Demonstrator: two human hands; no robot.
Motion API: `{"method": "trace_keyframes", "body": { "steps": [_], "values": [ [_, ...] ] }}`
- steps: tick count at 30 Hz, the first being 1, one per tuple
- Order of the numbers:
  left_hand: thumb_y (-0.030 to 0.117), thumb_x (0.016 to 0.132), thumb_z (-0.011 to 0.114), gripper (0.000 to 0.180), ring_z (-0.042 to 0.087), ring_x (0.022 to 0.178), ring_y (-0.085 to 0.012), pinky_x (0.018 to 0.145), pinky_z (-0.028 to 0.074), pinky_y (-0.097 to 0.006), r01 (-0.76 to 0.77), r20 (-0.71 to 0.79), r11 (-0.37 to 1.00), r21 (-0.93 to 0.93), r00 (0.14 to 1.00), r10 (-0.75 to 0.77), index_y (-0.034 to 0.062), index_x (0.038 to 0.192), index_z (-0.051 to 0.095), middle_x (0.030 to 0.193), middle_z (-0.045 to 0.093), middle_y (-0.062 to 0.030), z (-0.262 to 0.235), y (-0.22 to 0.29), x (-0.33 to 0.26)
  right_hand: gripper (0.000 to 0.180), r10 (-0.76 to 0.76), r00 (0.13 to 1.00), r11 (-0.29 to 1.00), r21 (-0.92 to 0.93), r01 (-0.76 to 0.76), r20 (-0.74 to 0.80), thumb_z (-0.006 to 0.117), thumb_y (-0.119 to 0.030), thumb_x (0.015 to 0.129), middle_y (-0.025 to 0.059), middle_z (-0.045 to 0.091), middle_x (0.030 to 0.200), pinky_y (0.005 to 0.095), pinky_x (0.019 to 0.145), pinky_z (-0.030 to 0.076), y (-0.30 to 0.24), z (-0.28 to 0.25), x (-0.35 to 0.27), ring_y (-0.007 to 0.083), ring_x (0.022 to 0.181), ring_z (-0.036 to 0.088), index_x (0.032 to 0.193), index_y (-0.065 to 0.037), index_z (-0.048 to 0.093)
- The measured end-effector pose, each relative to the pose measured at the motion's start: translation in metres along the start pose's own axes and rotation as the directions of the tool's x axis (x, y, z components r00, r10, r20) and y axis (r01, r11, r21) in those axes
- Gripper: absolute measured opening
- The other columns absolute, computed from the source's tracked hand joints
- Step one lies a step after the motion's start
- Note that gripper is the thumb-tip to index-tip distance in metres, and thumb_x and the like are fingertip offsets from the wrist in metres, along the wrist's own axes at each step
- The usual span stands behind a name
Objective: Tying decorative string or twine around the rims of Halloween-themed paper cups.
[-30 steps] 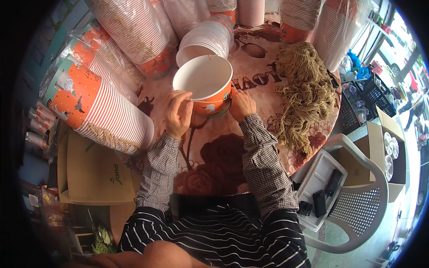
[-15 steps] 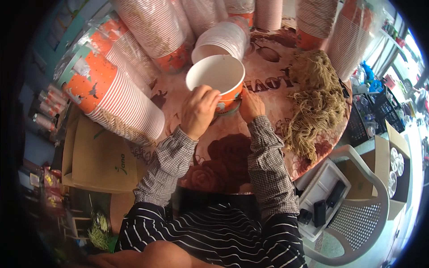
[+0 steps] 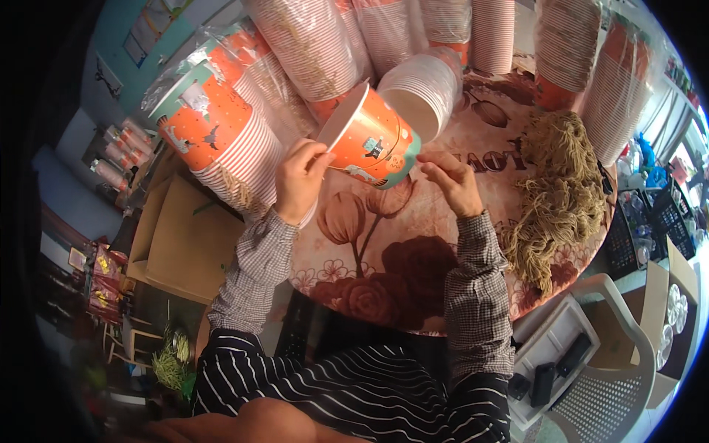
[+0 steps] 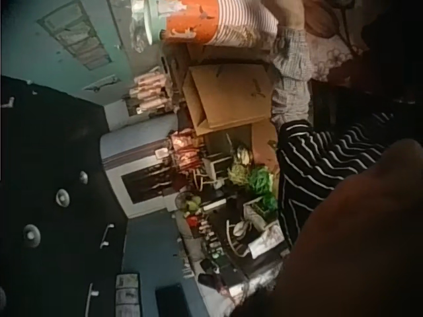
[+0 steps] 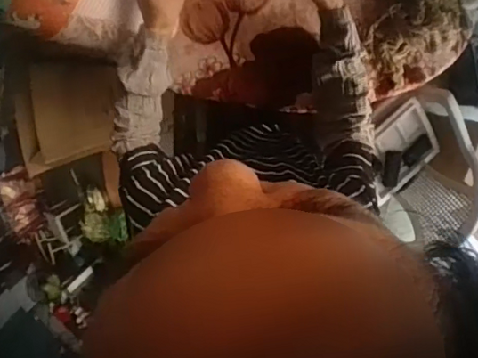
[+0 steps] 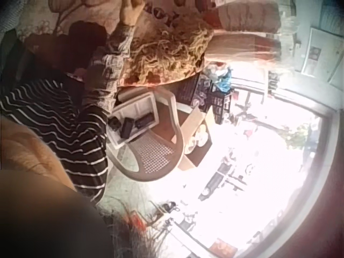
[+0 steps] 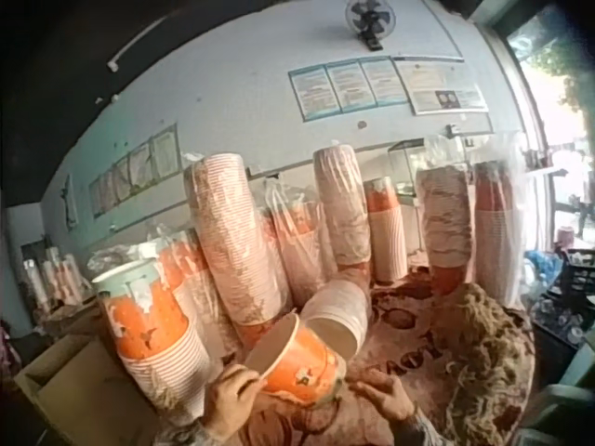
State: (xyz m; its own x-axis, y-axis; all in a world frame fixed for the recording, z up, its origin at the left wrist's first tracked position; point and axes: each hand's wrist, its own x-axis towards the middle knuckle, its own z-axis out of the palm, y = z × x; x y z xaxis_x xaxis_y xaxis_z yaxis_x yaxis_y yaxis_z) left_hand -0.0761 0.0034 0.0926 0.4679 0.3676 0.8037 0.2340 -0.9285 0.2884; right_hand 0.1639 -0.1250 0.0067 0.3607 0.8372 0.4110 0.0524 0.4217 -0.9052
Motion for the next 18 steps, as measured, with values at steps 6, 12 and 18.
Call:
{"method": "trace_keyframes", "body": {
  "steps": [6,12,18],
  "values": [
    [0.005,0.081,0.069,0.013,0.051,0.062,-0.0105,0.056,0.041,-0.024,0.051,-0.103,0.978,-0.204,0.992,-0.073,-0.0024,0.083,0.058,0.074,0.053,-0.0036,-0.075,0.022,0.029,0.030,0.066,0.998,0.984,-0.169,-0.061,0.023,0.057,-0.020,0.091,0.0056,0.065,0.095,0.0252,0.071,0.048,0.010,-0.003,-0.002,0.0116,0.081,0.059,0.110,0.002,0.062],
    [0.015,0.094,0.055,0.012,0.052,0.061,-0.0068,0.061,0.043,-0.021,0.122,-0.231,0.783,-0.609,0.918,-0.322,0.0036,0.089,0.055,0.067,0.055,-0.0005,-0.152,0.008,0.055,0.027,0.074,0.996,0.965,-0.254,-0.061,0.043,0.060,-0.015,0.087,0.0107,0.067,0.093,0.0275,0.075,0.050,0.017,0.001,-0.004,0.0150,0.082,0.061,0.107,0.002,0.064],
    [0.016,0.093,0.057,0.013,0.058,0.077,-0.0093,0.073,0.050,-0.022,0.187,-0.126,0.441,-0.878,0.798,-0.590,0.0042,0.099,0.057,0.084,0.061,-0.0019,-0.206,-0.037,0.050,0.029,0.032,0.997,0.915,-0.404,0.000,0.071,0.061,-0.017,0.085,0.0148,0.068,0.097,0.0295,0.077,0.050,0.011,0.007,-0.002,0.0192,0.086,0.065,0.106,0.002,0.064]
  ]
}}
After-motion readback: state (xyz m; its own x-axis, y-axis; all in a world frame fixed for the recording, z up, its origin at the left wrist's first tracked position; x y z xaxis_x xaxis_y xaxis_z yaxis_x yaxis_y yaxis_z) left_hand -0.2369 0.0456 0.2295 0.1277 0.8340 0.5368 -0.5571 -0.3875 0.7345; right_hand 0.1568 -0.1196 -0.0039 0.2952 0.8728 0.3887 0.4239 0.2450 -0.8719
